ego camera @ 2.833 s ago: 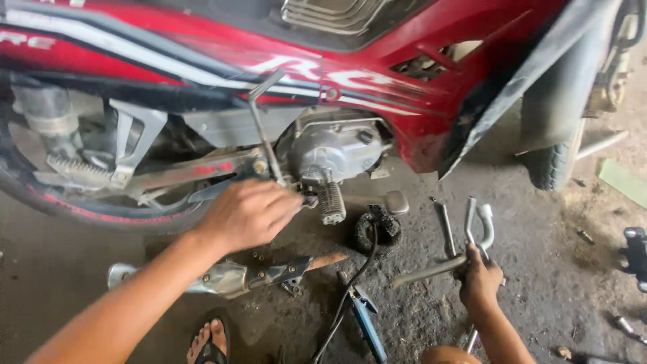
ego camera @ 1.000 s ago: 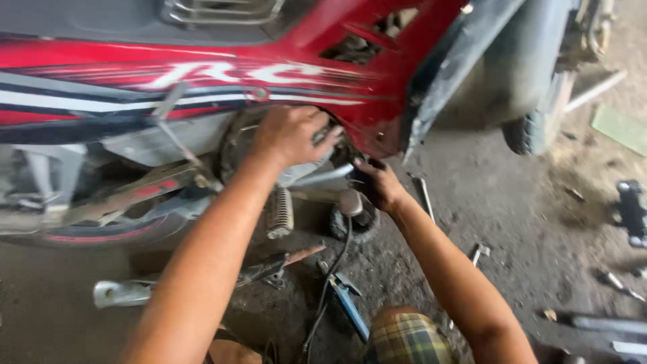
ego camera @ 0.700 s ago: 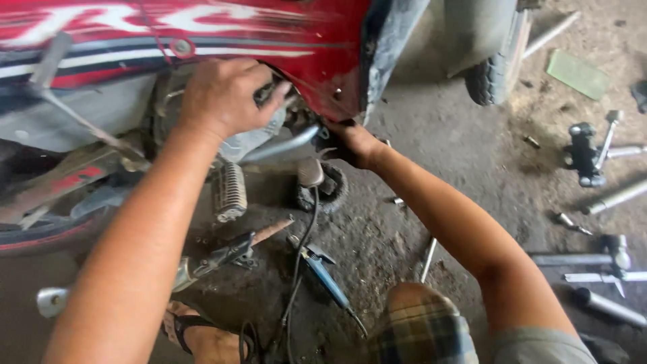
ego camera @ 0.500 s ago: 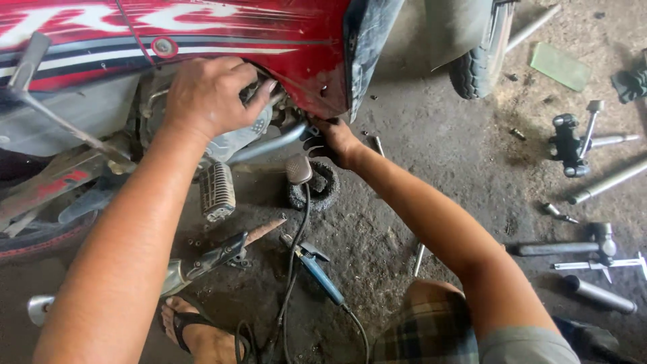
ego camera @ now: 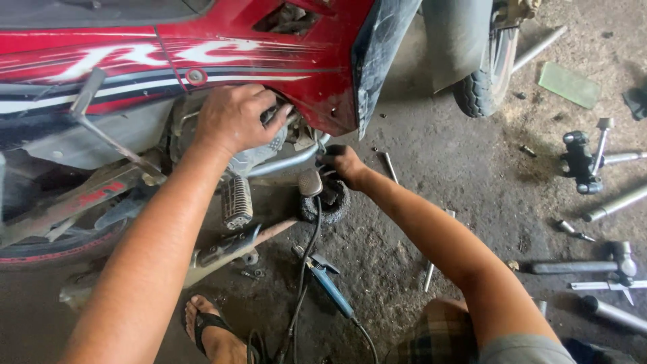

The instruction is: Removing the exhaust pipe and disassembling related parts from a motorcycle using hand tools.

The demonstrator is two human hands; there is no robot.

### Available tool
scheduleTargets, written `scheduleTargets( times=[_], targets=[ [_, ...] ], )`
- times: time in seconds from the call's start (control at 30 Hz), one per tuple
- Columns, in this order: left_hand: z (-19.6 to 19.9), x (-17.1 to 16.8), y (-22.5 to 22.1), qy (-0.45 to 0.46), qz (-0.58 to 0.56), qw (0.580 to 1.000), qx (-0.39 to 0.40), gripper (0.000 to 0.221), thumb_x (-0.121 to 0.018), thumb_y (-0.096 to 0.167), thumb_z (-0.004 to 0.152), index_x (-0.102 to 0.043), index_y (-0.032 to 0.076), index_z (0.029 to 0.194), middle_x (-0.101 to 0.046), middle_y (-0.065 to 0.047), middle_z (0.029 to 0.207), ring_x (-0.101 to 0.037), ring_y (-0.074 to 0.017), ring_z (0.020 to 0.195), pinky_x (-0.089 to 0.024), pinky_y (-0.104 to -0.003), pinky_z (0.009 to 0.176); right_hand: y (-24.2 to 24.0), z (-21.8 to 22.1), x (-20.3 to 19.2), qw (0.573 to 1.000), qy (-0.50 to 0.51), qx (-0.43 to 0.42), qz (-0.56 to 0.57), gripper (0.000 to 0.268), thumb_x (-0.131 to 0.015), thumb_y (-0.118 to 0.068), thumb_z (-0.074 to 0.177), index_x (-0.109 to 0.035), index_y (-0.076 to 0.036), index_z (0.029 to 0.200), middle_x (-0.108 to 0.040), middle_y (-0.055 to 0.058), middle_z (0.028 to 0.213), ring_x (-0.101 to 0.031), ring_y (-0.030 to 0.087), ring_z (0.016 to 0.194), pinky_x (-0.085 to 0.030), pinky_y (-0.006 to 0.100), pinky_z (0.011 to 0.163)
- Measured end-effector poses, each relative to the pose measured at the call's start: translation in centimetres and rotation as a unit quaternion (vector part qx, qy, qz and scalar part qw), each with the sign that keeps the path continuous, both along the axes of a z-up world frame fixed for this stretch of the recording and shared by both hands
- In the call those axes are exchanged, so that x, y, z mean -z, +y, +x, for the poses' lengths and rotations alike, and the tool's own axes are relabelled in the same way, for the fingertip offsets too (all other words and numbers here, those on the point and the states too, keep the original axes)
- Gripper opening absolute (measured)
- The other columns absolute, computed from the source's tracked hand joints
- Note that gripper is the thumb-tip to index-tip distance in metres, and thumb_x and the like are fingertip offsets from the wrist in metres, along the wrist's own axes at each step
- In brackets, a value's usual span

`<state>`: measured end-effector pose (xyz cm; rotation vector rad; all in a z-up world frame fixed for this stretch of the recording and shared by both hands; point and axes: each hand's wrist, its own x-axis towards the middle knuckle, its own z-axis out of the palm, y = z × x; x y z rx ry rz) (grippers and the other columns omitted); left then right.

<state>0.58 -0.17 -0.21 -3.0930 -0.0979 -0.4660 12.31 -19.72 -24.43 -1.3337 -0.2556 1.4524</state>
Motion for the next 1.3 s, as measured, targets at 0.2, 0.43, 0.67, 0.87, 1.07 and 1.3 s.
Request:
scheduleTargets(
  times=[0.2,0.43,0.67,0.87,1.07,1.3],
  targets=[
    [0.3,-0.5,-0.2,-0.009,-0.007,1.0,0.001,0.032,-0.074,0.042,0.095,-0.077,0.011,0.088,-0.073,-0.007,0.08,-0.071,-0.0265,0.066,-0.059,-0.042,0.062,-1.3,-0.7,4.4,0.995,-0.076,-0.037,0.048,0.034,-0.076,-0.026,0.092,-0.071,-0.001,0.115,-0.071,0.007,0.093,-0.065,0.017,0.078,-0.054,0.03,0.063],
    [0.3,-0.4,-0.2,-0.003,-0.029,1.0,-0.002,0.031,-0.073,0.04,0.096,-0.076,0.011,0.087,-0.073,-0.007,0.081,-0.071,-0.0265,0.067,-0.059,-0.042,0.064,-10.9,4.4,-1.5,0.983,-0.178,-0.012,-0.052,0.036,-0.064,-0.024,0.096,-0.065,-0.013,0.131,-0.076,0.005,0.1,-0.069,0.015,0.078,-0.06,0.031,0.067],
    [1.0,-0.5,0.0,0.006,-0.041,0.999,0.009,0.023,-0.074,0.034,0.096,-0.078,0.012,0.089,-0.074,-0.005,0.08,-0.07,-0.0218,0.062,-0.059,-0.039,0.059,-31.7,6.4,10.9,0.708,-0.642,0.152,-0.254,0.02,-0.067,-0.021,0.1,-0.068,-0.004,0.111,-0.069,0.019,0.112,-0.063,0.041,0.107,-0.051,0.049,0.094],
    [1.2,-0.2,-0.4,-0.006,-0.004,1.0,-0.006,0.019,-0.076,0.031,0.093,-0.077,0.013,0.086,-0.074,-0.004,0.083,-0.071,-0.0227,0.066,-0.06,-0.039,0.062,-34.7,5.8,16.6,0.608,-0.7,0.086,-0.365,0.038,-0.065,-0.035,0.101,-0.06,-0.002,0.119,-0.059,0.021,0.123,-0.055,0.04,0.119,-0.047,0.049,0.103],
    [1.5,0.7,0.5,0.009,-0.021,1.0,0.007,0.015,-0.082,0.023,0.083,-0.076,0.009,0.085,-0.075,-0.01,0.096,-0.07,-0.0262,0.067,-0.058,-0.038,0.058,-33.6,7.4,14.7,0.655,-0.641,0.073,-0.393,0.044,-0.061,-0.038,0.099,-0.06,-0.004,0.127,-0.059,0.018,0.121,-0.053,0.037,0.119,-0.044,0.048,0.103],
    [5.8,-4.2,-1.3,0.112,-0.085,0.99,0.004,0.012,-0.079,0.016,0.08,-0.072,0.009,0.086,-0.068,-0.006,0.087,-0.068,-0.0286,0.067,-0.056,-0.042,0.061,-33.5,8.7,14.9,0.668,-0.598,0.024,-0.443,0.045,-0.061,-0.039,0.097,-0.06,-0.008,0.129,-0.059,0.016,0.119,-0.053,0.035,0.116,-0.044,0.046,0.102]
  ],
)
